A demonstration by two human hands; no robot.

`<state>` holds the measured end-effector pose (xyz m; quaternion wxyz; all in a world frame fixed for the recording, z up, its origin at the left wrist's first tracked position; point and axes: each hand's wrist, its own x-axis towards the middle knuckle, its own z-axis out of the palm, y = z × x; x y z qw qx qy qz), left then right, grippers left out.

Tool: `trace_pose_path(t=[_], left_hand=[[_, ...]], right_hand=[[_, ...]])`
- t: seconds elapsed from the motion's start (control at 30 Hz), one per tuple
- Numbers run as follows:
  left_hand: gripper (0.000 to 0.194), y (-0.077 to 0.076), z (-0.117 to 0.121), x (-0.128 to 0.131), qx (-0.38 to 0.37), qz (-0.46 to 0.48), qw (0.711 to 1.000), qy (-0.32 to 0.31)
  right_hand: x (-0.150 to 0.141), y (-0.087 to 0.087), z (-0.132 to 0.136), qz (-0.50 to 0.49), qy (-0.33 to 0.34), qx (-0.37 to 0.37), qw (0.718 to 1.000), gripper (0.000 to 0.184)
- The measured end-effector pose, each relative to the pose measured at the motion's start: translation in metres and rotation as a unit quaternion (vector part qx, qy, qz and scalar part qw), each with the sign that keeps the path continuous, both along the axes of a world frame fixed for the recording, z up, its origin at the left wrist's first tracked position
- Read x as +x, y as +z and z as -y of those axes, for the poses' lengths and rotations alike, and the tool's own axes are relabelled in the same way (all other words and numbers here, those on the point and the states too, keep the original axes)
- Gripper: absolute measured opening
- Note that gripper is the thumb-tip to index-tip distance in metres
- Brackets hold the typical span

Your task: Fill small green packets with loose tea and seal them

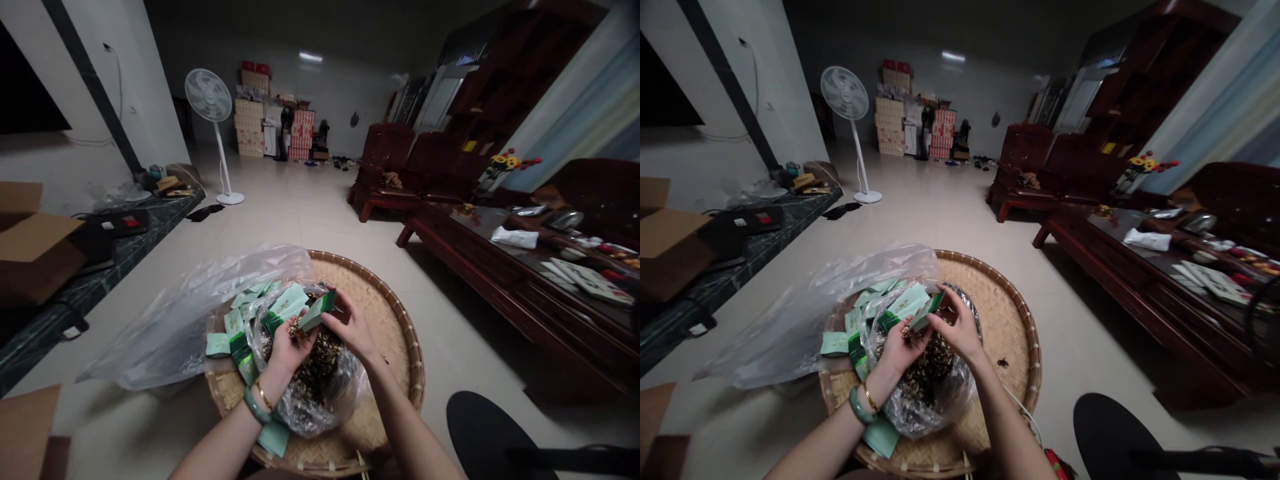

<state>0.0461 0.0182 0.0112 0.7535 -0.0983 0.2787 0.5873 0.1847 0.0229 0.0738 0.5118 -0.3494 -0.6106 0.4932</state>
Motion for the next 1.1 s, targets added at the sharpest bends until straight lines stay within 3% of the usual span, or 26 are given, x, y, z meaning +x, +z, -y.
trace_pose_path(t=[0.17, 0.3, 0.47, 0.6, 0.7, 0.8, 1.1], left_hand=[[0.020, 0.006, -0.001, -0.005, 0.001, 0.032, 0.999, -0.029], [0.020, 0.009, -0.003, -0.011, 0.024, 0.040, 0.998, -0.041], [0.012, 0.010, -0.006, -0.012, 0.000, -0.059, 0.998, -0.030], [0.023, 0.016, -0.003, -0.015, -0.013, -0.035, 0.999, -0.020], [0.032, 0.022, 0.000, -0.016, 0.002, -0.004, 1.000, -0.014], [0.030, 0.025, 0.001, -0.016, 0.014, -0.003, 1.000, 0.008], [0.031, 0.021, 0.001, -0.013, -0.006, -0.027, 1.000, -0.005]], right_hand=[[0.014, -0.009, 0.002, -0.096, -0.074, -0.047, 0.992, 0.054], [0.029, -0.030, 0.011, -0.263, -0.156, -0.112, 0.945, 0.054], [0.033, -0.059, 0.030, -0.350, -0.168, -0.178, 0.904, 0.054], [0.034, -0.077, 0.035, -0.367, -0.172, -0.206, 0.891, 0.055], [0.037, -0.087, 0.036, -0.356, -0.172, -0.206, 0.895, 0.054], [0.038, -0.094, 0.039, -0.314, -0.166, -0.175, 0.918, 0.053], [0.020, -0.102, 0.047, -0.179, -0.137, -0.120, 0.967, 0.036]])
